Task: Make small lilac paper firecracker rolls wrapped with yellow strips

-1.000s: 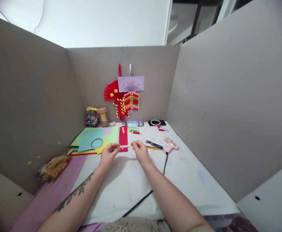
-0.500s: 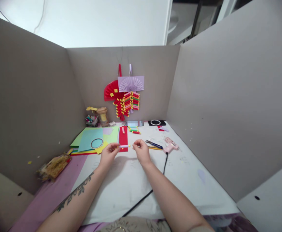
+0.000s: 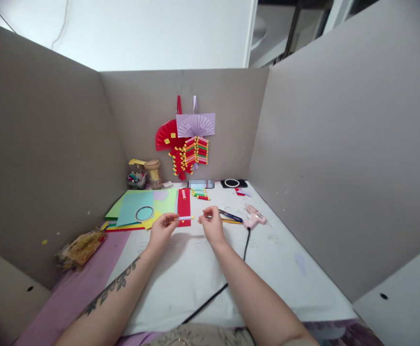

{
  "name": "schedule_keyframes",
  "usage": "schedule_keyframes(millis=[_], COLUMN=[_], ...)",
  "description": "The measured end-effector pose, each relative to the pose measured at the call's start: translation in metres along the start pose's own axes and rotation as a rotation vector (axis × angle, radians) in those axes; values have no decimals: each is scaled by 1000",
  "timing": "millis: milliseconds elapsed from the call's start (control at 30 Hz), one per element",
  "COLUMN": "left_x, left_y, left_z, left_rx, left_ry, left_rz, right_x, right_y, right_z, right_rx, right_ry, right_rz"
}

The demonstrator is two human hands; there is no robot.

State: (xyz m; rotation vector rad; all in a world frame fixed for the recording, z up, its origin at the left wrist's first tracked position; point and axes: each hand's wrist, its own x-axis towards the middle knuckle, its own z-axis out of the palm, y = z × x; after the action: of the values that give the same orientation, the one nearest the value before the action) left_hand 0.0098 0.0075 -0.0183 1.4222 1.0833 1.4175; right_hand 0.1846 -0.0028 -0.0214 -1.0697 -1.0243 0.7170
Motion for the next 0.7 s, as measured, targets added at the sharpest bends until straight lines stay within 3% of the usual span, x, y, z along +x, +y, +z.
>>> schedule_keyframes(millis=[167,400,700], left_x=[-1,-1,-1], left_y=[1,3,4], left_z=[1,1,1], left_rx=[-9,-9,-10], left_ry=[5,5,9], left_rz=[-6,-2,-3], right_x=[-1,1,0], right_y=[-3,2,2], right_z=[-1,0,-2], right_rx=[-63,73,33], right_ry=[-118,-76,-100], right_rz=[35,57,95])
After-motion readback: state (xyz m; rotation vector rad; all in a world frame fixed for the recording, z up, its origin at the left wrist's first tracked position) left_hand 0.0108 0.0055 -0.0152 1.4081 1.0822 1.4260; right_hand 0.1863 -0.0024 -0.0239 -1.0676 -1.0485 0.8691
